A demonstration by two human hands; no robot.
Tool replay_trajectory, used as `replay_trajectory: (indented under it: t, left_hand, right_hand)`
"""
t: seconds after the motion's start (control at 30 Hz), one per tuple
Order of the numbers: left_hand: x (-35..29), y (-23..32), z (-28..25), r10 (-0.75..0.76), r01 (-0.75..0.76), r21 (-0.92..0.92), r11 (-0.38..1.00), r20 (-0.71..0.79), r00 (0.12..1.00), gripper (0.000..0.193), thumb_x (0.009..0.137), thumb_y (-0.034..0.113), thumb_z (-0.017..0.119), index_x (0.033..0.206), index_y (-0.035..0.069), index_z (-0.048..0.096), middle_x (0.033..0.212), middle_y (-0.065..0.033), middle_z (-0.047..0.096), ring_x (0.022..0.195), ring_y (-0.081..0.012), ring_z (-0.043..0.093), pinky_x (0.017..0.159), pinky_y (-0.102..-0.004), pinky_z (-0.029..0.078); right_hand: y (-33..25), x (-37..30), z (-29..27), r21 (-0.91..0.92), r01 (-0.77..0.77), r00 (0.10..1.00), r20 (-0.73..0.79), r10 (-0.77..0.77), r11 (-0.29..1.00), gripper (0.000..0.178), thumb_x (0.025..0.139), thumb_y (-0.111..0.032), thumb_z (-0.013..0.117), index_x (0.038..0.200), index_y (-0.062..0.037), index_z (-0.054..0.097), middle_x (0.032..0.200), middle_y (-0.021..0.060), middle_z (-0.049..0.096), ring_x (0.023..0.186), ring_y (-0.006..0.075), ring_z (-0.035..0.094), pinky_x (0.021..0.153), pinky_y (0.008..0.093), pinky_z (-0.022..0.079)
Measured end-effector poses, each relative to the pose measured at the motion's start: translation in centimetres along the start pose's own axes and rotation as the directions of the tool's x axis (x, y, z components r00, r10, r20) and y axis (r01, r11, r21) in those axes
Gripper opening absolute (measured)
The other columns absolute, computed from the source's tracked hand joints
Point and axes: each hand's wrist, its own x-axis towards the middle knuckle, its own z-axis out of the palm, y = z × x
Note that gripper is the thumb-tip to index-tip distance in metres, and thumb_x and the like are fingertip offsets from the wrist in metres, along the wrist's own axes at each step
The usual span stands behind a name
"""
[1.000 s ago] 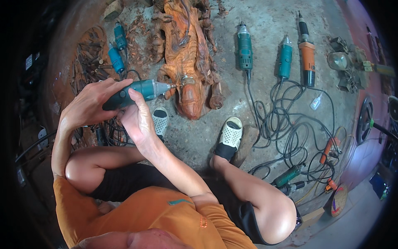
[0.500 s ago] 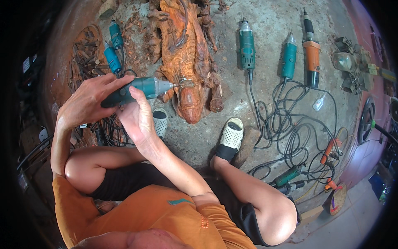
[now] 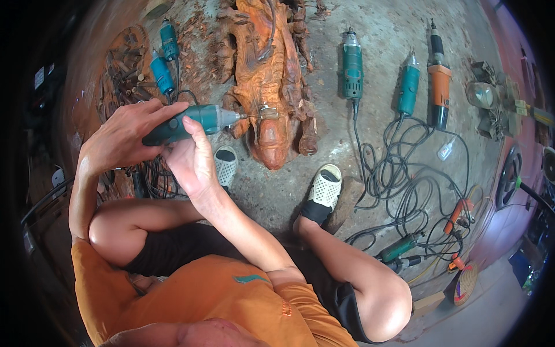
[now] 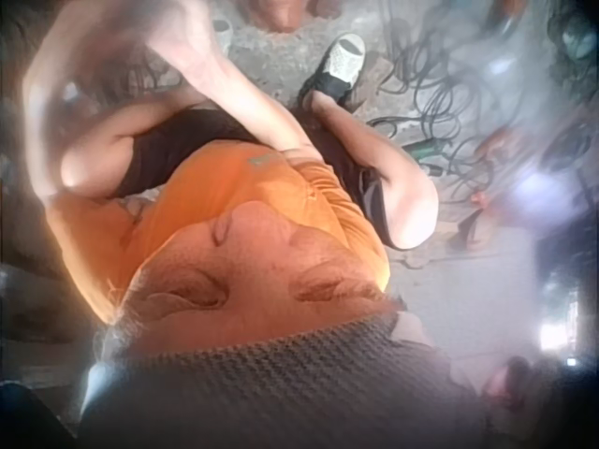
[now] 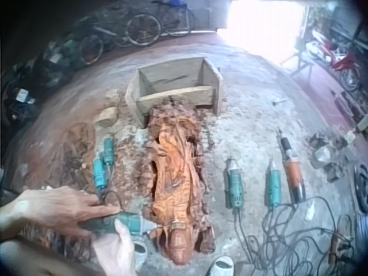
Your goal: The person uses a handheld rotary tool to carve and shape a large piece of wood placed on the floor. They hold the tool with both hands and move it along the surface to remove material and refine details.
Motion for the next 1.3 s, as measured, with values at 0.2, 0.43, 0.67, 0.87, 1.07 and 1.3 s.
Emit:
replay_trajectory:
  t: [0.2,0.43,0.67,0.87,1.07,1.3]
  left_hand:
    - [-0.5,-0.1,0.6,-0.012,0.012,0.032,0.999,0.006,1.000,0.091,0.063,0.006,0.078,0.148,0.013,0.048,0.094,-0.0140,0.057,0.085,-0.0362,0.061,0.074,-0.0445,0.050]
    - [-0.6,0.3,0.9,-0.034,0.034,0.043,0.998,0.014,0.999,0.091,0.063,0.008,0.080,0.148,0.012,0.048,0.093,-0.0144,0.057,0.083,-0.0372,0.060,0.072,-0.0457,0.049]
    - [-0.6,0.5,1.2,-0.030,0.029,0.053,0.998,0.007,1.000,0.089,0.065,0.009,0.078,0.148,0.010,0.046,0.093,-0.0156,0.057,0.083,-0.0380,0.060,0.071,-0.0465,0.049]
    - [-0.6,0.8,1.2,-0.030,0.030,0.064,0.998,0.006,1.000,0.090,0.066,0.009,0.077,0.150,0.010,0.044,0.093,-0.0154,0.057,0.084,-0.0379,0.060,0.072,-0.0468,0.049]
    - [-0.5,0.5,1.5,-0.006,0.006,0.062,0.998,0.007,1.000,0.092,0.065,0.010,0.079,0.150,0.009,0.044,0.092,-0.0152,0.057,0.083,-0.0376,0.060,0.072,-0.0466,0.048]
    - [-0.6,0.5,1.5,-0.014,0.013,0.063,0.998,0.025,1.000,0.092,0.065,0.011,0.080,0.150,0.008,0.044,0.093,-0.0157,0.057,0.082,-0.0378,0.060,0.072,-0.0464,0.048]
  right_hand:
    - [-0.1,-0.2,0.0,-0.018,-0.013,1.000,-0.007,0.013,1.000,0.046,0.092,-0.031,0.069,0.132,-0.0135,0.054,0.133,0.0061,0.059,0.127,0.0240,0.051,0.114,0.0486,0.035]
    - [-0.3,-0.2,-0.1,-0.006,0.002,1.000,-0.015,-0.002,1.000,0.042,0.094,-0.030,0.067,0.130,-0.0108,0.055,0.130,0.0066,0.062,0.125,0.0229,0.053,0.114,0.0460,0.036]
    - [-0.5,-0.2,-0.3,-0.040,0.018,1.000,-0.013,-0.018,0.999,0.042,0.094,-0.030,0.066,0.130,-0.0094,0.055,0.129,0.0071,0.062,0.125,0.0228,0.054,0.114,0.0457,0.037]
    - [-0.9,-0.2,0.0,-0.053,0.003,1.000,-0.016,-0.004,0.999,0.042,0.095,-0.030,0.066,0.129,-0.0094,0.055,0.128,0.0073,0.062,0.124,0.0229,0.054,0.113,0.0455,0.037]
    - [-0.7,-0.4,0.1,-0.067,0.032,0.999,-0.019,-0.033,0.997,0.041,0.095,-0.031,0.066,0.128,-0.0093,0.055,0.127,0.0071,0.062,0.124,0.0226,0.054,0.114,0.0450,0.037]
    - [-0.5,-0.4,-0.1,-0.055,0.027,0.999,-0.034,-0.029,0.998,0.040,0.095,-0.031,0.066,0.127,-0.0097,0.056,0.127,0.0069,0.063,0.124,0.0225,0.055,0.114,0.0445,0.037]
